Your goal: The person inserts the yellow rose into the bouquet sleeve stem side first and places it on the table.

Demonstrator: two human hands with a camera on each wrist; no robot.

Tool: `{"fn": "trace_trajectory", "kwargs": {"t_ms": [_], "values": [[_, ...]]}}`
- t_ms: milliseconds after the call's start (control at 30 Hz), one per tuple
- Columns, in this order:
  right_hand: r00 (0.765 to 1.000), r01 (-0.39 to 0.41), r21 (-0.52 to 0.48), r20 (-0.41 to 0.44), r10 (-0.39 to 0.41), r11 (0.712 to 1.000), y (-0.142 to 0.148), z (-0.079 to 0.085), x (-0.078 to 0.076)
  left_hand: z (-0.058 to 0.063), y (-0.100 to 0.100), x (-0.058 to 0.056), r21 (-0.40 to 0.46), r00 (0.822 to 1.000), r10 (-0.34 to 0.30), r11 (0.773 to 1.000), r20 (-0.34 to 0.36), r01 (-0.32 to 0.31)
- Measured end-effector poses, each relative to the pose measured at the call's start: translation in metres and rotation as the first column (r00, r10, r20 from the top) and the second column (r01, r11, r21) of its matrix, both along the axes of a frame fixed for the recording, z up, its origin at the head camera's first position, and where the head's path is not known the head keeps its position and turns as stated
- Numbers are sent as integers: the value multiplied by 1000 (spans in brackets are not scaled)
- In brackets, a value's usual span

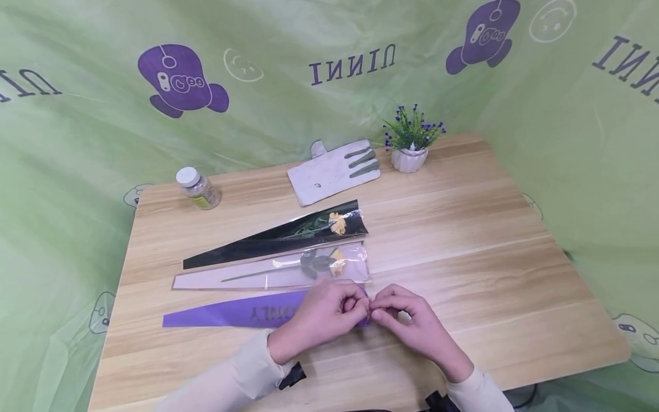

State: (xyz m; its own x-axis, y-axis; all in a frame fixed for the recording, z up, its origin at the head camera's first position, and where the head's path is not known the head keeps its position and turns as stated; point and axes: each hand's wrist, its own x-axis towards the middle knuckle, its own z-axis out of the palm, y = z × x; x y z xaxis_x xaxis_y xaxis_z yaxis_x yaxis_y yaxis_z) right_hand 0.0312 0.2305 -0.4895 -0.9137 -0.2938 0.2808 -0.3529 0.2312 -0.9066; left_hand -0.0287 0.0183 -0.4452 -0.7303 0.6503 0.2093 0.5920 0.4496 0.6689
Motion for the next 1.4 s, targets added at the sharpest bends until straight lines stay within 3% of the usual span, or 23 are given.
{"fn": "trace_trajectory", "kwargs": {"t_ms": [167, 533, 633, 733, 800, 867, 933, 1033, 1100, 1167, 1267, 1400], "values": [[999, -53, 63, 5, 53, 997, 2, -5, 1, 2, 2, 0, -9, 1000, -5, 1000, -14, 5], [999, -39, 211, 22, 35, 977, -10, -2, -1, 1, 8, -4, -14, 1000, 4, 1000, -7, -4], [1000, -14, 230, -12, 17, 973, -16, -2, -2, -3, 10, -4, -5, 1000, 5, 1000, 9, -4], [999, 53, 231, -14, -51, 972, -15, -1, -2, -6, 2, -6, 0, 999, 6, 1000, 31, -6], [996, 86, 227, 13, -91, 970, -13, -1, -2, -9, -9, -6, 1, 1000, 0, 1000, 0, 0], [991, 107, 229, 50, -121, 968, -11, 0, -2, -11, -25, -3, -18, 996, -19, 1000, -88, 17], [988, 105, 238, 83, -128, 966, -10, 0, -2, -14, -41, 3, -60, 977, -69, 997, -203, 57], [984, 97, 272, 115, -132, 957, -8, 1, -1, -21, -62, 15, -181, 920, -189, 974, -343, 133], [981, 101, 300, 129, -145, 948, -7, 2, 1, -26, -72, 24, -289, 884, -276, 942, -378, 171], [976, 115, 335, 137, -169, 935, -5, 2, 2, -31, -78, 31, -391, 863, -333, 903, -379, 177], [968, 144, 379, 137, -210, 914, -2, 1, 5, -38, -83, 37, -495, 860, -364, 855, -359, 155], [958, 153, 400, 164, -235, 904, 2, -1, 8, -44, -88, 40, -535, 866, -361, 834, -346, 134]]}}
